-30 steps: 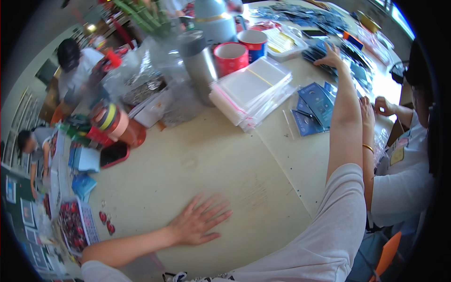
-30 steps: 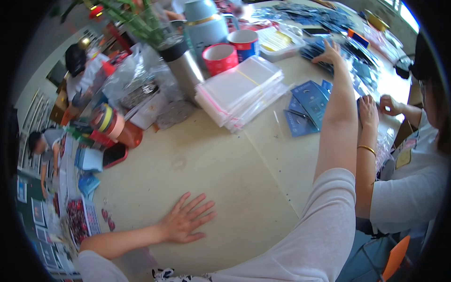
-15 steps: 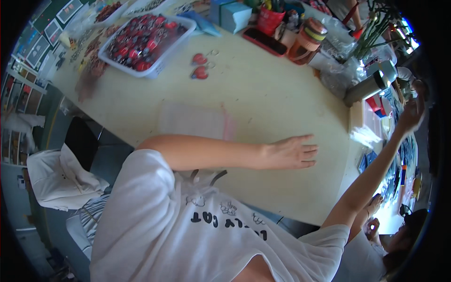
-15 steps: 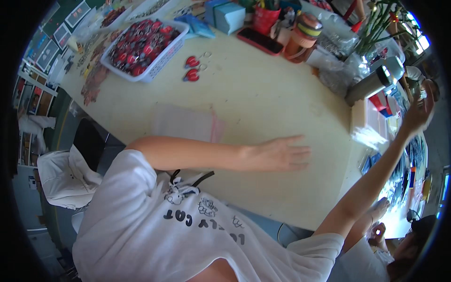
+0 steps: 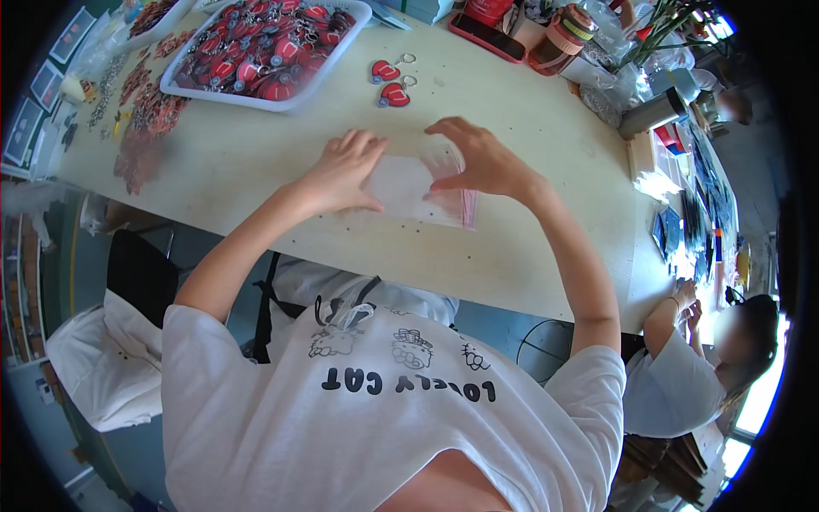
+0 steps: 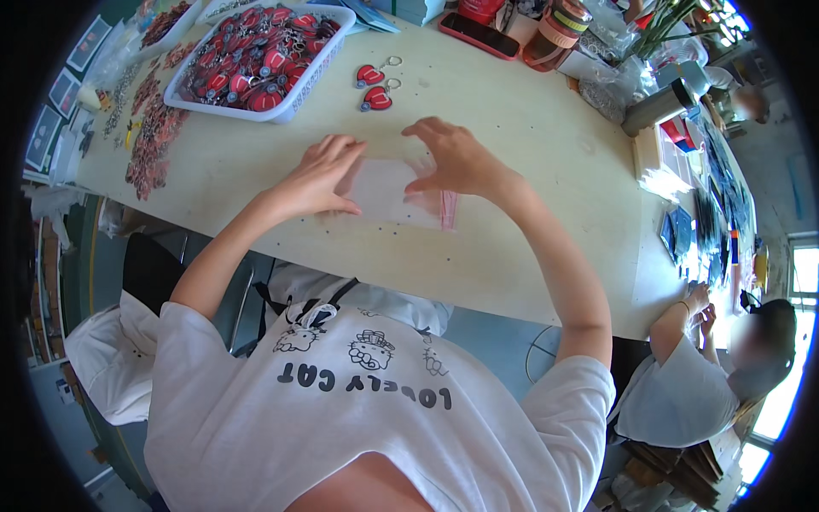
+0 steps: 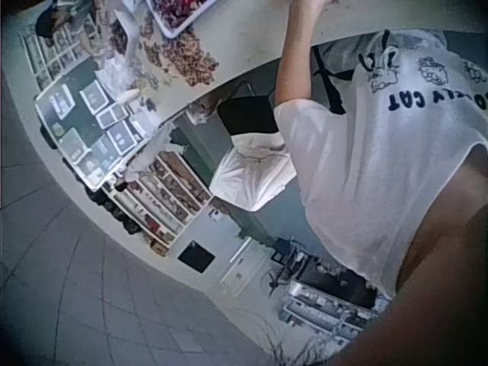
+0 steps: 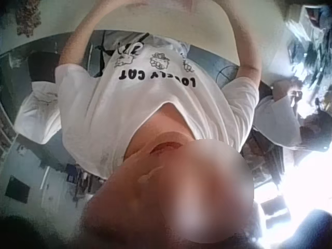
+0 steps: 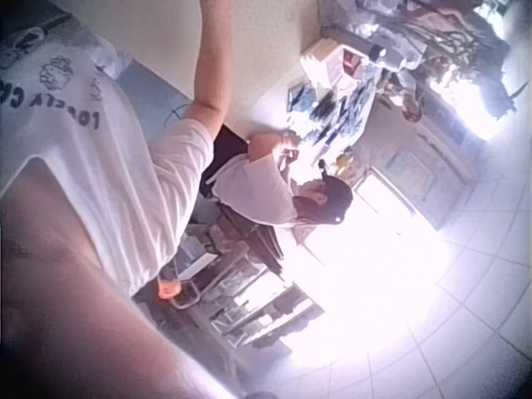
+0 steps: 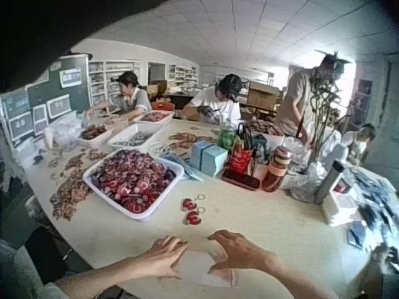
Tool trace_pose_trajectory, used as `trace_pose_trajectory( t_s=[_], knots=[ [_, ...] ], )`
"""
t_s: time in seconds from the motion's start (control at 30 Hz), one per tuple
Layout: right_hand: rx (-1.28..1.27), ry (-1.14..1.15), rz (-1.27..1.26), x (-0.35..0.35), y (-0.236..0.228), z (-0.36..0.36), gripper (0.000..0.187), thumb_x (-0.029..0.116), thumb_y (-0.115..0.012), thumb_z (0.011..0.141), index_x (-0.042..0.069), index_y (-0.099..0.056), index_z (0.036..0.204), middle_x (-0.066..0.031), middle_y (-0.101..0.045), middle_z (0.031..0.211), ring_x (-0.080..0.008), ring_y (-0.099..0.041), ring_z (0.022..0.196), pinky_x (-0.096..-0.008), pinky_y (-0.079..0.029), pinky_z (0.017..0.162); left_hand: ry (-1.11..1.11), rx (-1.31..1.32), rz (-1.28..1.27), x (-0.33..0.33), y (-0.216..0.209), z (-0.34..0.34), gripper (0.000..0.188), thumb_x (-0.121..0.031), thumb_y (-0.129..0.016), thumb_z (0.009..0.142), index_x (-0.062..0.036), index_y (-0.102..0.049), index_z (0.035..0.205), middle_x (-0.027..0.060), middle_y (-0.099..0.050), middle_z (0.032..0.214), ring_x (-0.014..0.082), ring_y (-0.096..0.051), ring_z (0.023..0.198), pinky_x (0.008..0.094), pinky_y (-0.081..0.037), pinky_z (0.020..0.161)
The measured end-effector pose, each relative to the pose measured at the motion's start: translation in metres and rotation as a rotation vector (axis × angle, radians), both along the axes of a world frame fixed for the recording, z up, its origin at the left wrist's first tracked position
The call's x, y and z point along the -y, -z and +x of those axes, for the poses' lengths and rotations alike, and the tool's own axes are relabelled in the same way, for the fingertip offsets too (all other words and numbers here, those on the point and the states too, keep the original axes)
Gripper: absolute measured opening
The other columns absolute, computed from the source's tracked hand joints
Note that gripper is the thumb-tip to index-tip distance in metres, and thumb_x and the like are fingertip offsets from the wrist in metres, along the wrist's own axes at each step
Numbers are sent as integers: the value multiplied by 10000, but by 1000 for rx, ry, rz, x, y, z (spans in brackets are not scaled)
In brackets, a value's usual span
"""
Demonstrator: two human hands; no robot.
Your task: The person packages red heart-shaped keychains by inserting them into blue cardboard holders and then placing them into clear plastic bags. The person works at a table with a large container of keychains and stacks of packaging materials, handling items one by one.
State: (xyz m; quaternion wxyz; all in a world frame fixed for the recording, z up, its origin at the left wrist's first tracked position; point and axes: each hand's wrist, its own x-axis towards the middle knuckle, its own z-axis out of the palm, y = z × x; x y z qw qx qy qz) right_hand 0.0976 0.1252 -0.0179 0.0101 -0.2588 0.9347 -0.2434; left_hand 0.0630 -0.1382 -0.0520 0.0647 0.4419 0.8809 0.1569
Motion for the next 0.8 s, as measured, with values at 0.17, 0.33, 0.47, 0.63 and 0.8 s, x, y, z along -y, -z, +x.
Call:
trace_pose_trajectory(
  t_s=[0.17,0.33,0.47,0.63,0.8],
  knots=[
    [378,121,309,25,-8,-1,781,355,-845,593,44,-540,1242,-121,-659,1006,-278,-581,1054,-382,-320,976,77,159,-245,-21,-12,-20,893,-377,-875,525,14,-474,1220,207,-490,1183,345,-420,1198,438,-332,988],
    [262,52,298,15,8,7,496,368,-783,672,37,-685,1028,-123,-663,1008,-279,-599,998,-375,-393,909,195,91,-71,-17,-4,-20,606,-278,-845,587,8,-575,1047,154,-546,1052,338,-501,1066,434,-403,927],
    [296,206,232,23,-19,21,301,285,-743,742,91,-673,961,-99,-680,875,-284,-647,841,-393,-493,721,152,218,46,-13,-21,-23,400,-192,-796,665,-37,-598,976,126,-610,886,325,-604,872,410,-482,787],
    [-45,356,264,18,-93,37,179,169,-720,749,93,-614,872,-49,-660,804,-268,-648,785,-399,-499,674,55,131,274,-23,-90,-31,278,-61,-750,724,-49,-574,938,108,-654,840,260,-665,821,344,-518,708],
    [-80,395,269,-10,-39,15,154,125,-690,751,103,-602,875,-55,-642,790,-269,-639,772,-398,-499,680,43,662,928,-35,9,-66,313,55,-704,738,-32,-575,1010,65,-638,1009,167,-614,1018,313,-469,901]
  ],
)
